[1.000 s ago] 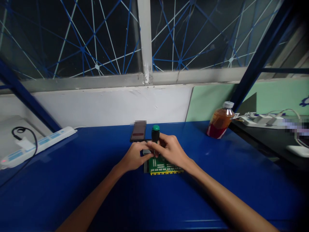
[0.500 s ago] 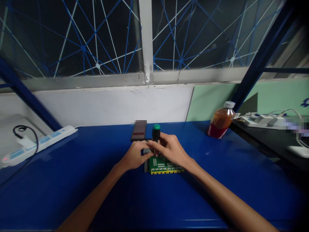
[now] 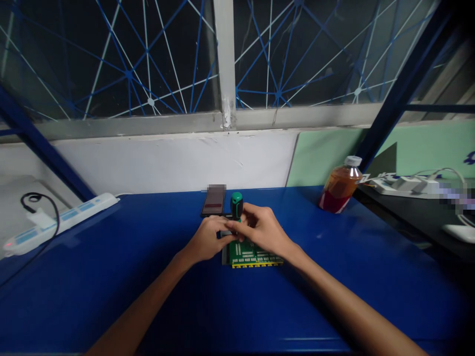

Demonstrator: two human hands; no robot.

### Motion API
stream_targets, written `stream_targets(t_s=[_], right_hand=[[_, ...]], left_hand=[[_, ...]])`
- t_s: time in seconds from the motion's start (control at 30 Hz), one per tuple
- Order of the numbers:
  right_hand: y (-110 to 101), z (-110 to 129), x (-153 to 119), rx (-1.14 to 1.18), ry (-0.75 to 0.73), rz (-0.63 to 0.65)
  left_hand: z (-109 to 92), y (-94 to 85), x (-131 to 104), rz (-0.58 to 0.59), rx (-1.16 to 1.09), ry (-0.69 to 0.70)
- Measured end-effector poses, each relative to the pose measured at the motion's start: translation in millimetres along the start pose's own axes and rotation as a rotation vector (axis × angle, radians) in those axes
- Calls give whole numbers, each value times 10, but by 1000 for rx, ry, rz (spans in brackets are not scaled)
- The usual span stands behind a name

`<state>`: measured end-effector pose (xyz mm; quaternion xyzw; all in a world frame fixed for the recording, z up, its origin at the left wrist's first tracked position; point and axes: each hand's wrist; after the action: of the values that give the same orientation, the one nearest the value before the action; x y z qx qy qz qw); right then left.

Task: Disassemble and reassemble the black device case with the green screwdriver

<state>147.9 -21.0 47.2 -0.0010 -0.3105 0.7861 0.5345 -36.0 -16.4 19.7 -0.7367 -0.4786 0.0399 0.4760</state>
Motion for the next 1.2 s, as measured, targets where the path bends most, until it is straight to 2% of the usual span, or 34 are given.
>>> stream_targets(t_s=[0.4, 0.9, 1.03, 1.2], right_hand=[[-39, -6, -14, -13, -95, 59], [-65, 7, -8, 84, -52, 142], [-77, 15, -5, 80, -81, 165], [-60, 47, -14, 96, -123, 201]], left_hand=[[-7, 47, 9, -84, 37, 79], [5, 70, -6, -69, 35, 55], [-5, 38, -18, -32, 63, 78], [-19, -11, -15, -22, 83, 43]])
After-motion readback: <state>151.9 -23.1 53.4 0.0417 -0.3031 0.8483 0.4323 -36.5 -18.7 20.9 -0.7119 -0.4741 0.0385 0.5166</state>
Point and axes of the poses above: each hand's wrist, its own x-axis towards the middle knuckle, its own y-axis out of the palm, z = x × y, and after that the axes turned 1 degree about x, right-handed
